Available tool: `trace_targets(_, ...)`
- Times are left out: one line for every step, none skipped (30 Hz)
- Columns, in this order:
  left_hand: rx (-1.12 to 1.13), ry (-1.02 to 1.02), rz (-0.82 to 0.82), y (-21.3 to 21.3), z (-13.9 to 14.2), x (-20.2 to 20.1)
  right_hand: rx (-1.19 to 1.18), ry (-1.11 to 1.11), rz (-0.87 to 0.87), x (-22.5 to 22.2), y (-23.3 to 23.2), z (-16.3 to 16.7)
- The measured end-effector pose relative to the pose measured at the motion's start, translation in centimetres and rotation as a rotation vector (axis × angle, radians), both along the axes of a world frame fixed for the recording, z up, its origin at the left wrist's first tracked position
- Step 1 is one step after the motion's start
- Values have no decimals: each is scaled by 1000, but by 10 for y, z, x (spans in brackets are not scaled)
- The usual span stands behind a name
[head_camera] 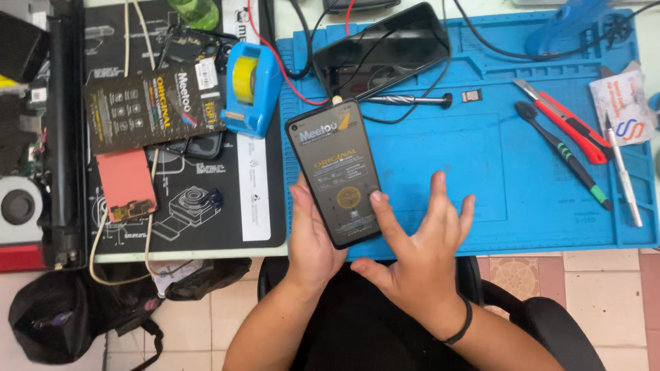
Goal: The person removes a battery from a disassembled smartphone, then applies adhesive to the phone's internal frame using a small tube and spreads it with a pen-like tool. The person handles the battery and frame while working on a blue mat.
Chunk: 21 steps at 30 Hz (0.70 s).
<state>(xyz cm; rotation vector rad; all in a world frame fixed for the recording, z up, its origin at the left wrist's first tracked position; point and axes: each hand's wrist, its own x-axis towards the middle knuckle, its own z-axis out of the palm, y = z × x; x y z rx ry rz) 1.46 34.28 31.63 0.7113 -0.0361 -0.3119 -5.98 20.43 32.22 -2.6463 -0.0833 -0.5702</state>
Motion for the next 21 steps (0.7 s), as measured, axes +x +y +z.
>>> trace_targets(-8, -19, 6, 6, 2, -1, -39, 16, 59, -5, 6, -2)
trace_targets(-17, -42, 2, 13, 4, -3, -77, 28, 109, -10, 14, -3)
trace_targets(-30, -67, -11, 16, 4, -4, -121, 39, 149, -14, 17, -5)
trace_targets(-32, -72, -9, 19, 5, -5, -97, 28, 97, -17, 18, -6)
trace_targets(-33, -73, -6, 21, 5, -8, -73, 21, 47, -21, 18, -7)
trace_targets(-32, -70, 2, 22, 5, -10, -48, 18, 1, -25, 17, -8)
trace_targets(-41, -63, 17, 22, 4, -13, -79, 24, 49, -29, 18, -9)
trace_targets(-46, -62, 31, 22, 4, -15, -107, 25, 97, -33, 19, -10)
trace_targets(-53, -62, 37, 20, 3, -16, -137, 24, 136, -35, 19, -11)
trace_targets(-48, -71, 37, 19, 2, -17, -112, 24, 90, -36, 17, -12)
trace_targets(-43, -77, 40, 17, 1, -17, -87, 27, 47, -36, 15, -13)
trace_targets(-36, -81, 52, 16, 0, -17, -61, 32, 12, -36, 14, -14)
trace_targets(-43, -65, 64, 18, 0, -19, -88, 38, 61, -37, 17, -15)
trace_targets(-49, -52, 73, 21, 0, -19, -113, 39, 107, -39, 20, -16)
trace_targets(-56, -43, 73, 21, -1, -18, -140, 38, 144, -39, 22, -17)
trace_targets(-51, -53, 64, 21, -2, -17, -111, 45, 98, -38, 23, -17)
trace_targets(-47, -61, 56, 21, -2, -17, -83, 54, 54, -37, 22, -17)
trace_targets(-42, -68, 54, 21, -4, -16, -54, 64, 14, -36, 22, -17)
trace_targets(-52, -58, 57, 21, -4, -16, -82, 74, 50, -35, 24, -17)
trace_targets(-59, -49, 62, 22, -5, -15, -107, 81, 86, -34, 26, -17)
trace_targets(-65, -40, 60, 24, -6, -15, -132, 89, 116, -33, 30, -17)
